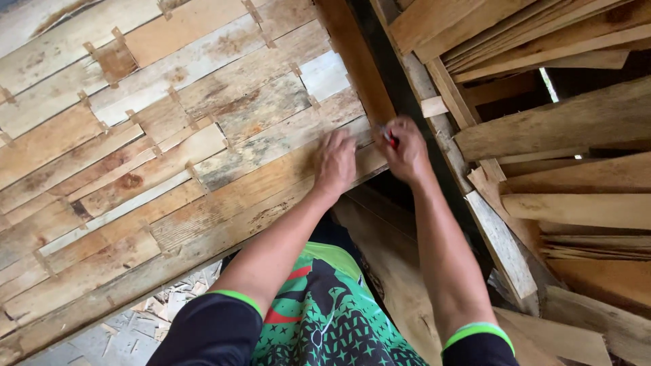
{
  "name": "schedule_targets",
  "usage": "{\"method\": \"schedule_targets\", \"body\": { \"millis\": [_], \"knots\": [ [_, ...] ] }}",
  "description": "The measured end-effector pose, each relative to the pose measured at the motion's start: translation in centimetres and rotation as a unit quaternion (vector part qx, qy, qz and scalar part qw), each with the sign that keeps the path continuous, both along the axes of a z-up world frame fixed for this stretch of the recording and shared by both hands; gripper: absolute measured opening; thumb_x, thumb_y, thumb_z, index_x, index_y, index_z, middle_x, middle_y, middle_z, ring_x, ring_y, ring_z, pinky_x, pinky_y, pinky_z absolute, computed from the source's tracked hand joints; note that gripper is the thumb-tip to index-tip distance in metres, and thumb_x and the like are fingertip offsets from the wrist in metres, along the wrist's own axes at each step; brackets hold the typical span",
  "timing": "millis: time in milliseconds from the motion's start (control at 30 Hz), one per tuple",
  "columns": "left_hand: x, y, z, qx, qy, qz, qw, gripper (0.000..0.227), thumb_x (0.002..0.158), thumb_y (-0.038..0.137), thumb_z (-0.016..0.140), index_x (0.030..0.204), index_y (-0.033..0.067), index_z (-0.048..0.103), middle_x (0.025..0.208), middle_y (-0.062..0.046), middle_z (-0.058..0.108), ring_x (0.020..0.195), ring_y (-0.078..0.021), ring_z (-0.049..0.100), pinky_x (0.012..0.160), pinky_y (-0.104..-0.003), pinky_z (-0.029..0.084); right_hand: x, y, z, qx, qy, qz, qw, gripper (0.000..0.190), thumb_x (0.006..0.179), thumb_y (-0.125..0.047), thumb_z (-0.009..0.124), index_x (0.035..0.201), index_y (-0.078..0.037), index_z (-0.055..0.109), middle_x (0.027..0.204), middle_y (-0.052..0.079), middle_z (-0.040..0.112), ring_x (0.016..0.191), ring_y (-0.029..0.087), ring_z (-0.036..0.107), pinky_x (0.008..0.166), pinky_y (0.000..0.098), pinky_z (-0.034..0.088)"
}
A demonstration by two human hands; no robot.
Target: Scraping and cleaning a wooden mosaic surface using a utility knife and preparing it with tape.
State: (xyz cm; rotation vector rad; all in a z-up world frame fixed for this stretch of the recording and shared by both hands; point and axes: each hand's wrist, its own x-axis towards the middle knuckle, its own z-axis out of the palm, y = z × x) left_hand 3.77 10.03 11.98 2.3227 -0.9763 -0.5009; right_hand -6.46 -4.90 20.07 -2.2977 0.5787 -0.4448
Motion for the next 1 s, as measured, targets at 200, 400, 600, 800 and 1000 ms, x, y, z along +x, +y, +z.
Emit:
{"method": "schedule_targets", "body": {
  "millis": [200, 400, 600, 800, 1000],
  "knots": [
    [2.5, -2.2, -3.5, 0.071, -0.247, -0.127, 0.958, 0.056, 0.094, 0.005, 0.049, 0.15, -0.0002, 0.048, 0.162, -0.019, 0.034, 0.152, -0.0345, 0.032, 0.126, -0.045, 0.022, 3.9, -4.8, -4.4, 0.096, 0.132, 0.01, 0.986, 0.014, 0.09, -0.007, 0.063, 0.101, -0.003, 0.072, 0.079, 0.015, 0.068, 0.069, 0.021, 0.067, 0.063, 0.0359, 0.052],
    [3.4, -0.9, 0.4, 0.032, -0.145, -0.186, 0.971, 0.057, 0.095, 0.013, 0.054, 0.146, -0.0109, 0.045, 0.159, -0.024, 0.037, 0.151, -0.0412, 0.029, 0.126, -0.046, 0.026, 5.9, -7.8, -11.1, 0.203, 0.16, 0.03, 0.966, 0.013, 0.092, -0.017, 0.072, 0.097, -0.005, 0.072, 0.079, 0.003, 0.068, 0.071, 0.008, 0.056, 0.062, 0.0298, 0.049],
    [3.5, -0.5, 0.1, -0.013, -0.133, -0.18, 0.975, 0.059, 0.093, 0.011, 0.055, 0.146, -0.013, 0.044, 0.159, -0.025, 0.037, 0.151, -0.042, 0.029, 0.125, -0.047, 0.026, 7.3, -7.8, -8.1, 0.187, 0.261, 0.008, 0.947, 0.017, 0.092, -0.022, 0.075, 0.098, -0.007, 0.072, 0.076, 0.002, 0.068, 0.069, 0.011, 0.057, 0.063, 0.0326, 0.05],
    [3.6, -0.4, 0.4, 0.011, -0.129, -0.194, 0.972, 0.059, 0.092, 0.01, 0.055, 0.146, -0.0125, 0.044, 0.16, -0.026, 0.034, 0.153, -0.0418, 0.025, 0.126, -0.047, 0.024, 7.6, -6.7, -7.2, 0.123, 0.255, 0.059, 0.957, 0.014, 0.093, -0.018, 0.075, 0.097, -0.005, 0.074, 0.078, 0.01, 0.07, 0.07, 0.017, 0.059, 0.068, 0.0354, 0.051],
    [3.8, -1.1, 0.2, 0.051, -0.132, -0.212, 0.967, 0.063, 0.092, 0.008, 0.052, 0.15, -0.0119, 0.038, 0.163, -0.025, 0.028, 0.153, -0.0404, 0.02, 0.126, -0.046, 0.019, 8.5, -6.4, -7.4, 0.162, 0.268, 0.031, 0.949, 0.012, 0.093, -0.016, 0.073, 0.097, -0.005, 0.073, 0.078, 0.009, 0.07, 0.071, 0.017, 0.06, 0.067, 0.0354, 0.052]
  ]
}}
